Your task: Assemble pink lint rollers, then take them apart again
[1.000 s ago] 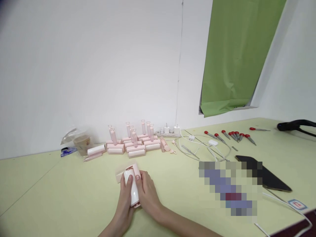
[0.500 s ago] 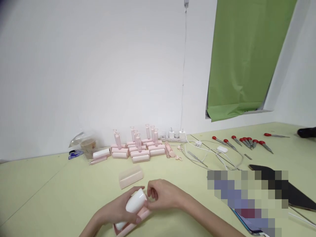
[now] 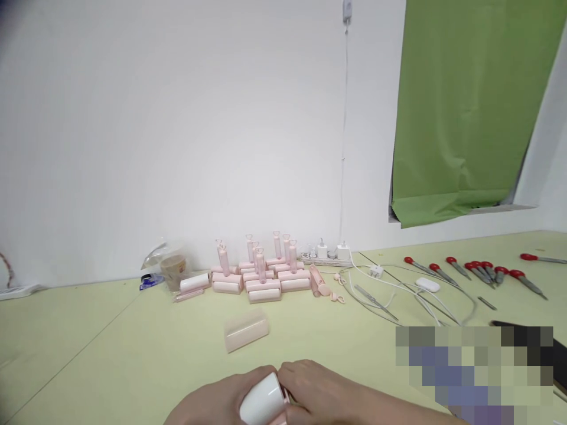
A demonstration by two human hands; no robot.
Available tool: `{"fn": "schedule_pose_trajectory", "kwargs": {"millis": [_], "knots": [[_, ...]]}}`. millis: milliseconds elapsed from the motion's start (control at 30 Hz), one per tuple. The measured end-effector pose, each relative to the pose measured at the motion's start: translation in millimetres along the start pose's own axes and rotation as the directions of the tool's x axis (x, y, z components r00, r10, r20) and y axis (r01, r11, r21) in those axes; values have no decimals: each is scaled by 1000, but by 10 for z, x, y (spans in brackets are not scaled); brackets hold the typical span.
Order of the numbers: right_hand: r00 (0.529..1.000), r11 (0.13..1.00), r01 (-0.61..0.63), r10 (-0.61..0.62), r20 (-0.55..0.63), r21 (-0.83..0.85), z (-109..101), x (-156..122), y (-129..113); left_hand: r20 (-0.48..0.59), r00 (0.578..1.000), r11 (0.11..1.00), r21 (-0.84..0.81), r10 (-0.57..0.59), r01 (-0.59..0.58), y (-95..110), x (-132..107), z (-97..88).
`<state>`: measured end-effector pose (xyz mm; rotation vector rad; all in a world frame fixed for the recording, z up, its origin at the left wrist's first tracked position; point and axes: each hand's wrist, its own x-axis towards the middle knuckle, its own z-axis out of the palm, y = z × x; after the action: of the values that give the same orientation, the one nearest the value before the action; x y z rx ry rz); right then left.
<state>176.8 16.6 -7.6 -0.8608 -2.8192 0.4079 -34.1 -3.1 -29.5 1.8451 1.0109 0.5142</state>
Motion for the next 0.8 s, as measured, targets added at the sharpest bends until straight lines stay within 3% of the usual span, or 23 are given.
{"fn": "schedule_pose_trajectory", "kwargs": {"millis": [167, 267, 367, 400, 467, 533, 600, 667, 733, 767, 800], "knots": [[1000, 994, -8, 6, 13, 109, -20, -41, -19, 81, 995, 998, 1, 62, -62, 188, -55, -88], [998, 987, -68, 65, 20, 149, -114, -57, 19, 131, 991, 999, 20, 37, -40, 245, -62, -165], [965, 917, -241, 260, -19, 317, -136, -48, 96, -19, 1000, 1000, -13, 14, -14, 223, -9, -153], [951, 858, -264, 308, -30, 440, -97, -31, 112, -126, 992, 998, -53, 23, -29, 207, 25, -119], [948, 661, -196, 317, -32, 724, 50, 31, 115, -322, 945, 984, -149, 48, -101, 168, 105, -25], [958, 417, -46, 274, -78, 908, 240, 119, 89, -394, 915, 959, -217, 85, -182, 116, 180, 51], [941, 291, 63, 301, -154, 955, 382, 203, 70, -416, 901, 947, -218, 128, -235, 39, 226, 41], [898, 345, 84, 381, -221, 935, 405, 251, 90, -520, 843, 965, -123, 136, -231, -66, 236, -78], [856, 487, 42, 433, -283, 872, 304, 261, 145, -676, 732, 992, -15, 84, -127, -194, 219, -256], [844, 563, 22, 433, -317, 826, 222, 258, 176, -712, 701, 998, -12, 30, -55, -260, 205, -340], [838, 633, 11, 417, -352, 774, 133, 255, 203, -711, 702, 999, -41, -32, 4, -321, 192, -407]]}}
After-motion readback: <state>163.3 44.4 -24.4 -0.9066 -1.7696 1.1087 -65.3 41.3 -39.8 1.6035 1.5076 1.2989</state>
